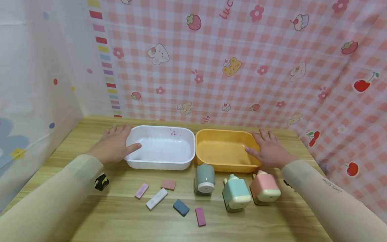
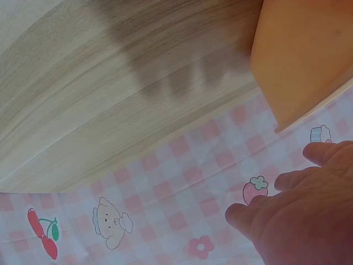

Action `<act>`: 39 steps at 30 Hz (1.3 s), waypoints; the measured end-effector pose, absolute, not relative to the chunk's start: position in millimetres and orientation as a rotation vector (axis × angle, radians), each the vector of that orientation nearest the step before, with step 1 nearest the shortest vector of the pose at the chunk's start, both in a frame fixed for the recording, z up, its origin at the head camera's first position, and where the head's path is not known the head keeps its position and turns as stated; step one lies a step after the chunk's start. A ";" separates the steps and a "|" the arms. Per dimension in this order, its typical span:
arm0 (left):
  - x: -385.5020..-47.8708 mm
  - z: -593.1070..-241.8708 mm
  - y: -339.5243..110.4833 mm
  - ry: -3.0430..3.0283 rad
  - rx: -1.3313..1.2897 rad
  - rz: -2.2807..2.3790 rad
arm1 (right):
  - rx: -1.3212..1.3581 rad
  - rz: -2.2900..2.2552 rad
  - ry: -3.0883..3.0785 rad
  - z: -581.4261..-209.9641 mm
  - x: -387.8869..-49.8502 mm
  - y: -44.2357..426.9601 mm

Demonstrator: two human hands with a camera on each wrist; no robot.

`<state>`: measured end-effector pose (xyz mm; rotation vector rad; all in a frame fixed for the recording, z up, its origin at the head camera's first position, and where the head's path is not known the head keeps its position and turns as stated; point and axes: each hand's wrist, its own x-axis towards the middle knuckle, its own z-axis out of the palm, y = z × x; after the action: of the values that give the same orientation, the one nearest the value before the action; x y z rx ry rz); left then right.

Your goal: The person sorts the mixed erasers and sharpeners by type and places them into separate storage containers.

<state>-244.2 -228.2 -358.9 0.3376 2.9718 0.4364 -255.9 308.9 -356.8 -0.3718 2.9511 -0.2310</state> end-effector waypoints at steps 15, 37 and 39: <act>-250.5 -384.2 -233.0 2.924 0.276 0.571 | -0.401 -0.215 2.944 -353.5 -251.3 303.8; -246.1 -390.2 -229.0 2.709 0.202 0.954 | -0.549 -0.301 2.932 -321.8 -230.4 266.1; -247.0 -391.1 -229.0 2.700 0.201 0.968 | -0.560 -0.309 2.917 -314.4 -225.6 255.9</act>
<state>-247.0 -229.0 -391.1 0.2009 2.7000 0.9680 -225.6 255.9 -314.4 -0.5595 2.9174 -0.3093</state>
